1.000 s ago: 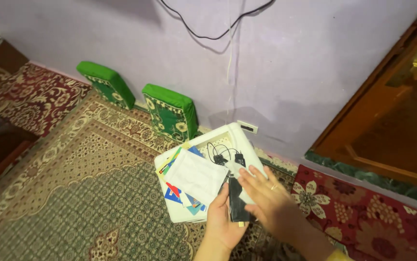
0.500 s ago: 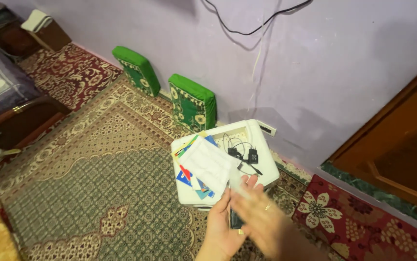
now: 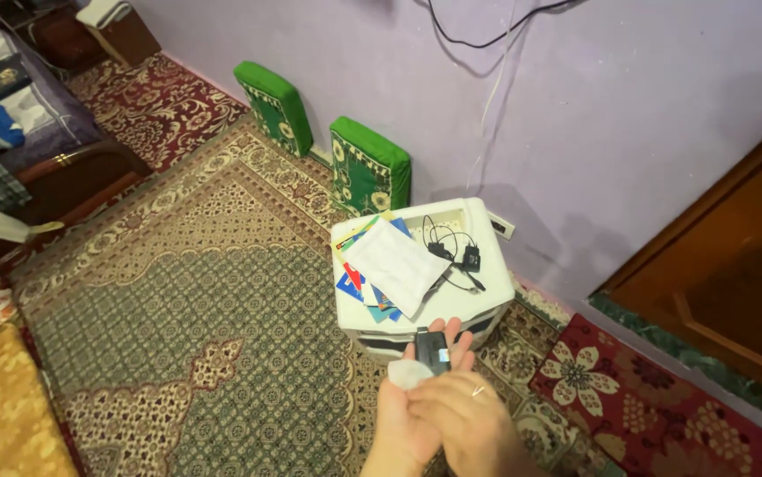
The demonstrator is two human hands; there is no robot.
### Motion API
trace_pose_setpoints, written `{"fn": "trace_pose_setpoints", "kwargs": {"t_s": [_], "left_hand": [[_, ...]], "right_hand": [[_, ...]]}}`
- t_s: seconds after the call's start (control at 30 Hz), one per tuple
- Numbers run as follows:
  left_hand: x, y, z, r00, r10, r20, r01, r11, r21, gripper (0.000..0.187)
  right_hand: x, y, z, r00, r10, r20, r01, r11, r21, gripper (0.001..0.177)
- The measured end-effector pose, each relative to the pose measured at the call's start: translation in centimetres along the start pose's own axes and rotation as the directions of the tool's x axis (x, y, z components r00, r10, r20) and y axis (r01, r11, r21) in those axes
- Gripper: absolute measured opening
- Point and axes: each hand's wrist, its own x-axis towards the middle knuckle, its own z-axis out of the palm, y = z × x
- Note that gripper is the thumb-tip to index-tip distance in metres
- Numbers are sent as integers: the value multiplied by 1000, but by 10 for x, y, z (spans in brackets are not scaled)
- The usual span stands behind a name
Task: Clean a whiteboard, a curtain, and electronic cables using a wipe.
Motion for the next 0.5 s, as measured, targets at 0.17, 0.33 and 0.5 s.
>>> {"fn": "trace_pose_setpoints", "kwargs": {"t_s": [0.17, 0.33, 0.5], "left_hand": [[-3, -2, 4, 999, -8, -36, 8, 1000, 11, 49], [25, -16, -30, 978, 49, 202, -42, 998, -37, 46], [31, -29, 31, 969, 197, -147, -183, 978, 103, 43]], "right_hand": [[32, 19, -15, 992, 14, 125, -34, 987, 159, 22], [53, 46, -21, 983, 140, 123, -149, 987, 65, 15], [33, 57, -28, 975, 77, 209, -121, 971, 207, 17]]}}
